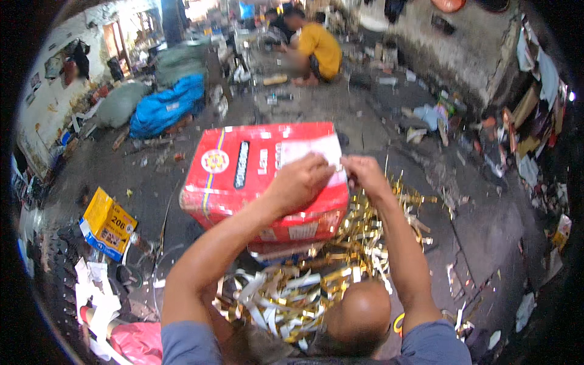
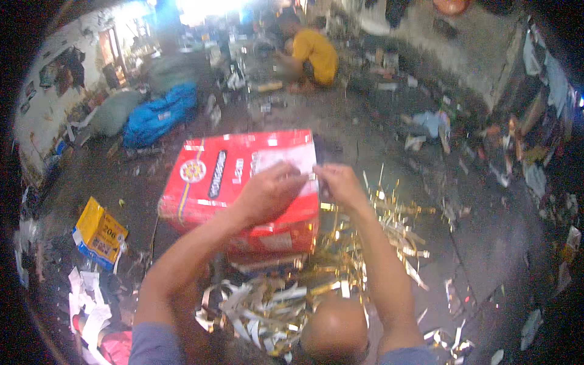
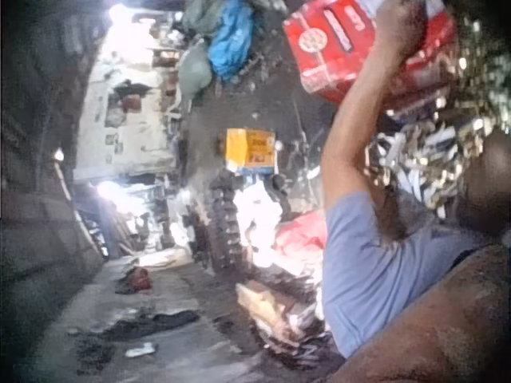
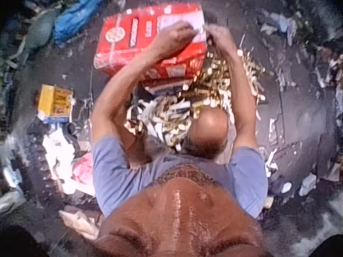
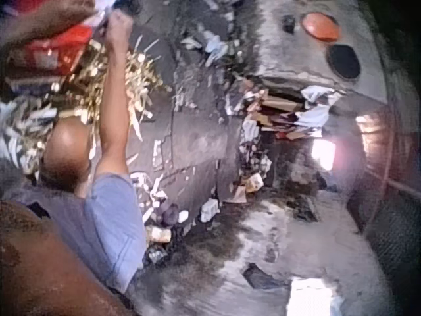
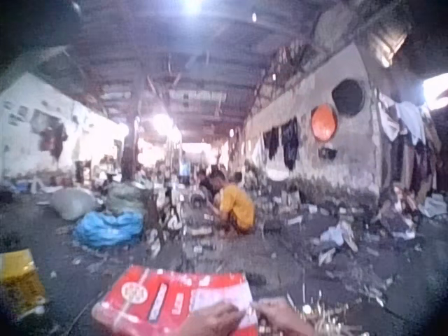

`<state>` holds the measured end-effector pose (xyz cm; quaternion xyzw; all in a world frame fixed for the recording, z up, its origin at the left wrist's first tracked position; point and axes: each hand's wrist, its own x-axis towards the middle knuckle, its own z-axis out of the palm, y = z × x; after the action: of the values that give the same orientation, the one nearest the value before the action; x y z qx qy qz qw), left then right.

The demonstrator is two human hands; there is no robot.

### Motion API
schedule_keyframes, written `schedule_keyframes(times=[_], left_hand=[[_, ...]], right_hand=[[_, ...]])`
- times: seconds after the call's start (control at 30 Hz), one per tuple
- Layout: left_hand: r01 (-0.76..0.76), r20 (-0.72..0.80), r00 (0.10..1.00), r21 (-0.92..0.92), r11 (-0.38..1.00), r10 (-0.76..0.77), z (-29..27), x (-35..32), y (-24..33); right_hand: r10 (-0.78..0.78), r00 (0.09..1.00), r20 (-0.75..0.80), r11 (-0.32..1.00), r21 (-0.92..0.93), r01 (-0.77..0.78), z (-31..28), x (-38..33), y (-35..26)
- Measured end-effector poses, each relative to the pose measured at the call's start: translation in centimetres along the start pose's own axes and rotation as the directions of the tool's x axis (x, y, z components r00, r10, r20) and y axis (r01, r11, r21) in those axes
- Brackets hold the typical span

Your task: The person sits on the floor and wraps a red cardboard box with white tape. They repeatedly apply tape strips to the top and sides of the box, smoothing each piece by hand. The workspace is cluttered with gold and white ribbons and other packaging materials.

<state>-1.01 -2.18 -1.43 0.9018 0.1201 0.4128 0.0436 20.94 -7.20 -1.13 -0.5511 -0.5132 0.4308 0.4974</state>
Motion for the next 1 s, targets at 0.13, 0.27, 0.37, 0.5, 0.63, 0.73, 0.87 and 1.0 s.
schedule_keyframes(times=[0.13,0.27,0.37,0.5,0.63,0.73,0.87,1.0], left_hand=[[0.030,0.154,0.988,-0.072,0.997,-0.018,-0.5,-0.4,0.5],[-0.065,0.214,0.975,-0.020,0.998,0.067,-1.9,-0.5,0.2],[-0.038,0.276,0.960,-0.058,0.998,0.052,-1.0,0.5,-0.4],[-0.069,0.298,0.951,-0.033,0.997,0.076,-0.3,2.0,-0.2],[0.042,0.240,0.969,0.091,0.995,-0.063,0.0,2.1,2.2],[-0.099,-0.008,0.995,0.129,0.987,0.101,0.7,-0.6,5.8],[-0.116,0.266,0.953,-0.125,0.985,0.146,6.1,-9.5,13.1],[0.227,0.340,0.926,-0.162,0.960,-0.162,20.0,-27.4,14.2]], right_hand=[[-0.063,0.998,-0.023,0.957,0.281,0.067,-0.2,0.6,4.5],[0.008,0.991,0.134,0.832,0.548,-0.081,1.5,0.2,5.1],[0.063,0.992,0.109,0.794,0.596,-0.116,0.7,0.5,6.1],[0.084,0.994,0.066,0.984,0.155,-0.094,-3.0,1.5,8.2],[0.090,0.938,-0.334,0.766,-0.579,-0.279,-9.5,-0.6,17.6],[-0.203,0.839,-0.504,0.630,-0.723,-0.283,-14.7,-3.3,17.5],[-0.633,0.619,-0.465,0.207,-0.872,-0.444,-18.1,-6.1,13.5],[-0.700,0.610,-0.371,0.363,-0.921,-0.144,-15.8,-7.2,7.9]])
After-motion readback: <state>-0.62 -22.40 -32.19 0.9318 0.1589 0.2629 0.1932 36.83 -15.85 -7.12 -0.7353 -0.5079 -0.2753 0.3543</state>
